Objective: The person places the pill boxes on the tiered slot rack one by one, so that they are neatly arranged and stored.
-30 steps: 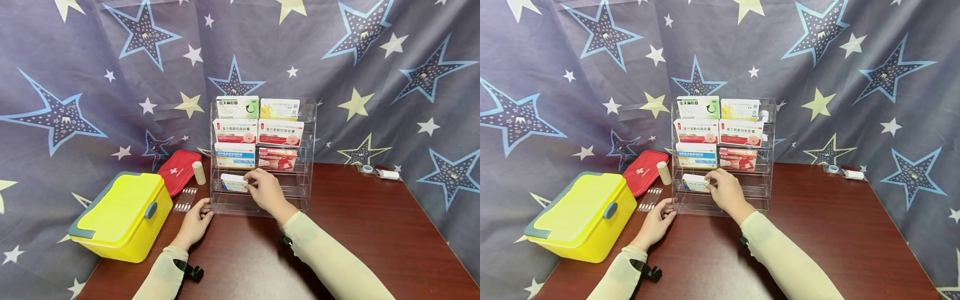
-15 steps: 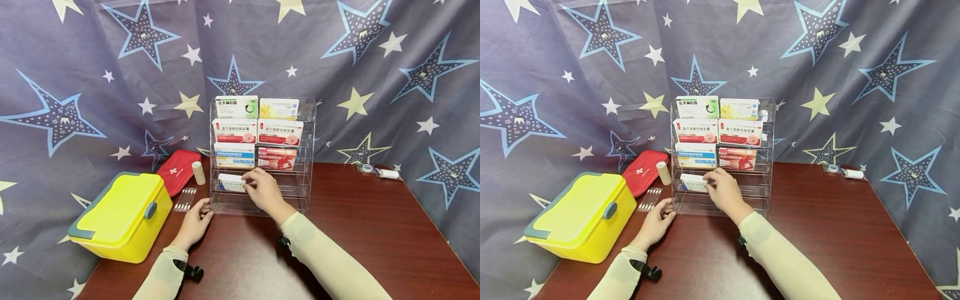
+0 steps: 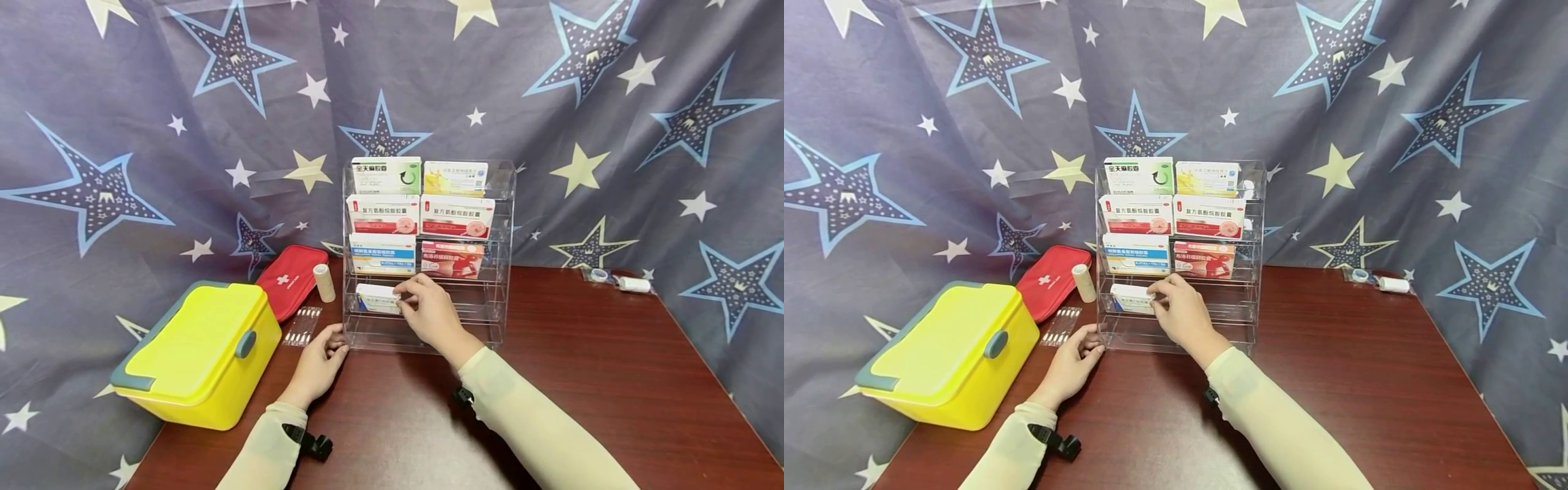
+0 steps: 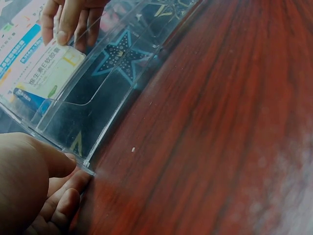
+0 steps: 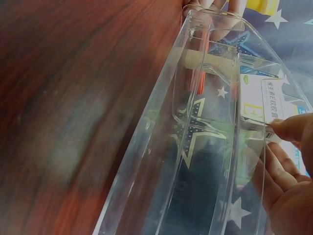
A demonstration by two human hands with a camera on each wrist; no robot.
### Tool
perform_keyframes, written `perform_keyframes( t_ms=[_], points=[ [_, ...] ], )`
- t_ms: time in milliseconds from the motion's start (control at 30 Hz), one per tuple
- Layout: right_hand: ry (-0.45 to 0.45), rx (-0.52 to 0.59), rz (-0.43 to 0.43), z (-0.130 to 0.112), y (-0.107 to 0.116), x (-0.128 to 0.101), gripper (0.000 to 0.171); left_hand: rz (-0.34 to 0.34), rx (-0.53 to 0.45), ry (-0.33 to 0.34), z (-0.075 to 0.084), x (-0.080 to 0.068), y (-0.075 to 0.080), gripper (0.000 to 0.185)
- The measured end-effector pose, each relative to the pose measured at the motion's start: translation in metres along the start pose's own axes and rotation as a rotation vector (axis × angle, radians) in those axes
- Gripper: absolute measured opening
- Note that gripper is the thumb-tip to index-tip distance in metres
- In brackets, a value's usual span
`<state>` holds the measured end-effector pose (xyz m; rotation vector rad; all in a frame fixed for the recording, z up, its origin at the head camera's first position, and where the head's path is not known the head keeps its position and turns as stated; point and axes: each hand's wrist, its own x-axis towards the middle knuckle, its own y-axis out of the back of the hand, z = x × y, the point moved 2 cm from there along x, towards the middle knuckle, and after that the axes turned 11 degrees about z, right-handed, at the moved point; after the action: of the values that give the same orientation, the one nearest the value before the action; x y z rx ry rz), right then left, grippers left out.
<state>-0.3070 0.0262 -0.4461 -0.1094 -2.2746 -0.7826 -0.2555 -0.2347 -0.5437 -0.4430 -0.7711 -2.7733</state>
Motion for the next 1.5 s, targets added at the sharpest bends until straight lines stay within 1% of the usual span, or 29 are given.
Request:
perform_keyframes(
  t_ms=[233,633,933,1100,1200,1300,1367,1433,1500],
  points=[
    [-0.018,0.003,-0.011,0.0,-0.002,0.001,0.017,0.002,-0.005,-0.001,-0.001,0.001,0.001,0.039],
    [-0.009,0.0,0.003,0.002,-0.004,0.002,0.017,0.003,-0.009,-0.01,-0.002,0.002,0.0,0.039],
    [-0.024,0.021,-0.004,0.005,0.002,0.002,0.02,0.007,-0.012,-0.02,-0.002,0.003,-0.002,0.041],
    [-0.004,0.005,0.006,0.005,0.012,-0.002,0.02,-0.001,-0.019,-0.001,-0.002,0.004,-0.002,0.041],
    [0.013,0.004,-0.006,0.006,0.02,-0.008,0.021,-0.005,-0.029,-0.004,-0.001,0.004,-0.002,0.044],
    [0.047,0.03,-0.008,0.005,0.031,-0.018,0.023,-0.013,-0.037,-0.02,0.001,0.002,0.0,0.049],
    [0.082,0.044,0.006,0.004,0.042,-0.025,0.024,-0.012,-0.033,-0.035,0.003,0.0,0.004,0.053],
    [0.118,0.046,0.03,0.004,0.055,-0.03,0.023,-0.003,-0.004,-0.062,0.007,-0.001,0.009,0.056],
    [0.152,0.037,0.055,0.005,0.068,-0.035,0.022,0.023,0.058,-0.103,0.011,-0.002,0.016,0.06]
  ],
)
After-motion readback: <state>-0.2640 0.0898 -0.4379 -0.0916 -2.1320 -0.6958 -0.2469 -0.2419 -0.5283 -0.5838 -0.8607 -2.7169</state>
